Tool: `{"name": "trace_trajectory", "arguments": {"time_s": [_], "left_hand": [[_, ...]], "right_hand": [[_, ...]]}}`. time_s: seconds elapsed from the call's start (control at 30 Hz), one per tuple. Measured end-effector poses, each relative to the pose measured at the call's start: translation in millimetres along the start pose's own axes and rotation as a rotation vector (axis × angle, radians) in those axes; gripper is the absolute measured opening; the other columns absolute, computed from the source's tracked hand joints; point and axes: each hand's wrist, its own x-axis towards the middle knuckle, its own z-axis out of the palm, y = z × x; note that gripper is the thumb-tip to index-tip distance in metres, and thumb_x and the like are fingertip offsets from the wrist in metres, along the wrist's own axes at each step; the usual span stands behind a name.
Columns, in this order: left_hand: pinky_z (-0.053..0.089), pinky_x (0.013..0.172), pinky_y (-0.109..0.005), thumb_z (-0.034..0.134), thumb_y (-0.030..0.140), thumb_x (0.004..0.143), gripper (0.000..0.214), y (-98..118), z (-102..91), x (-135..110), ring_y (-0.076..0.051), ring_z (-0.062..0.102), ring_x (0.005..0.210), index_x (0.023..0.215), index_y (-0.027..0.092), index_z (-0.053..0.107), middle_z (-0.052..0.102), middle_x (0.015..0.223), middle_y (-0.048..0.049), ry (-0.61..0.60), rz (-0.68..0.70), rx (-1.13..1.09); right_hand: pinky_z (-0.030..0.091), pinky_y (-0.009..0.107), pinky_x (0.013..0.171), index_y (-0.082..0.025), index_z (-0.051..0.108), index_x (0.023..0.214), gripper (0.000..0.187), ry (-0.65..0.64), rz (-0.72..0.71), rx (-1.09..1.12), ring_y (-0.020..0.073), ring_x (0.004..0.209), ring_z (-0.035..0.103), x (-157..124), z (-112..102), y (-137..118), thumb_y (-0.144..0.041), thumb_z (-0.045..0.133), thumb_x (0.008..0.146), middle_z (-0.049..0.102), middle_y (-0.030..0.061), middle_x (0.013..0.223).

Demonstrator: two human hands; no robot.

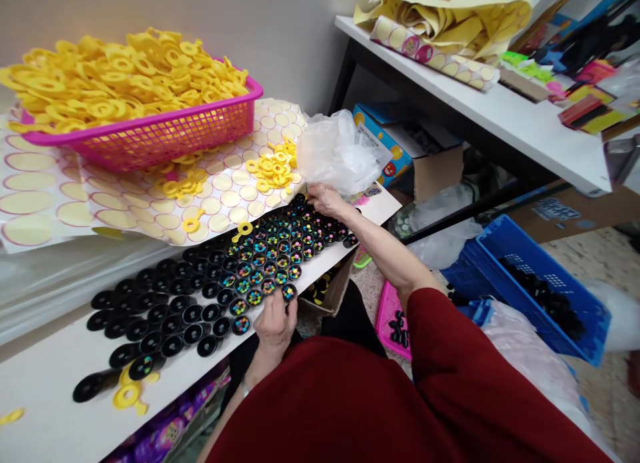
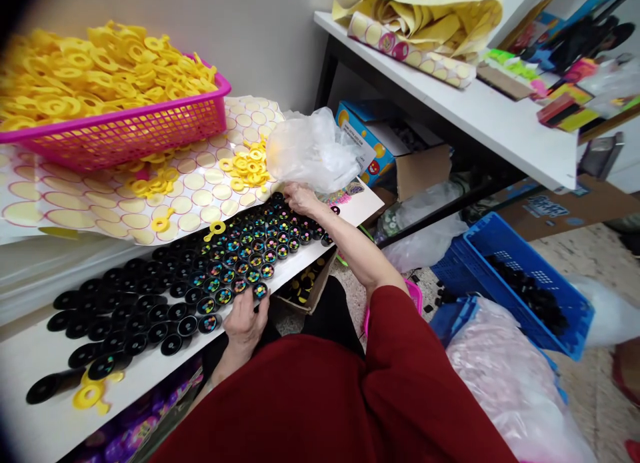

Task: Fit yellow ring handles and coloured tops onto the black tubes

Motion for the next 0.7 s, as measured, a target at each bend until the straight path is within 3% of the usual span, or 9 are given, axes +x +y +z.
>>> {"name": "trace_trajectory", "arguments": {"time_s": [0.2, 0.47, 0.7], "left_hand": [[0.039, 0.057, -0.027, 0.057, 0.035, 0.085, 0.034, -6, 1.6, -2, -0.015, 0.061, 0.064, 0.107, 0.010, 0.063, 0.067, 0.081, -0.0114, -0.053, 0.005, -0.049], [0.039, 0.056, -0.025, 0.061, 0.035, 0.082, 0.037, -18, 4.6, -2, -0.015, 0.062, 0.063, 0.109, 0.009, 0.060, 0.068, 0.081, -0.0109, -0.013, 0.149, 0.003], [0.042, 0.057, -0.026, 0.061, 0.033, 0.082, 0.038, -16, 2.7, 1, -0.017, 0.065, 0.066, 0.112, 0.010, 0.059, 0.068, 0.083, -0.0120, -0.006, 0.173, 0.021]], "right_hand": [[0.034, 0.027, 0.065, -0.015, 0.064, 0.077, 0.017, -0.037, 0.062, -0.018, 0.0179, 0.077, 0.052, -1, -2, -3, -0.015, 0.047, 0.074, 0.063, 0.0055, 0.084], [0.036, 0.025, 0.063, -0.016, 0.065, 0.076, 0.015, -0.010, 0.171, 0.043, 0.0152, 0.071, 0.052, 7, 7, 1, -0.012, 0.052, 0.072, 0.063, 0.0032, 0.078], [0.039, 0.021, 0.063, -0.013, 0.065, 0.074, 0.007, 0.052, 0.151, 0.271, 0.0110, 0.067, 0.052, -10, -18, 3, -0.013, 0.059, 0.069, 0.062, 0.0006, 0.072]]}}
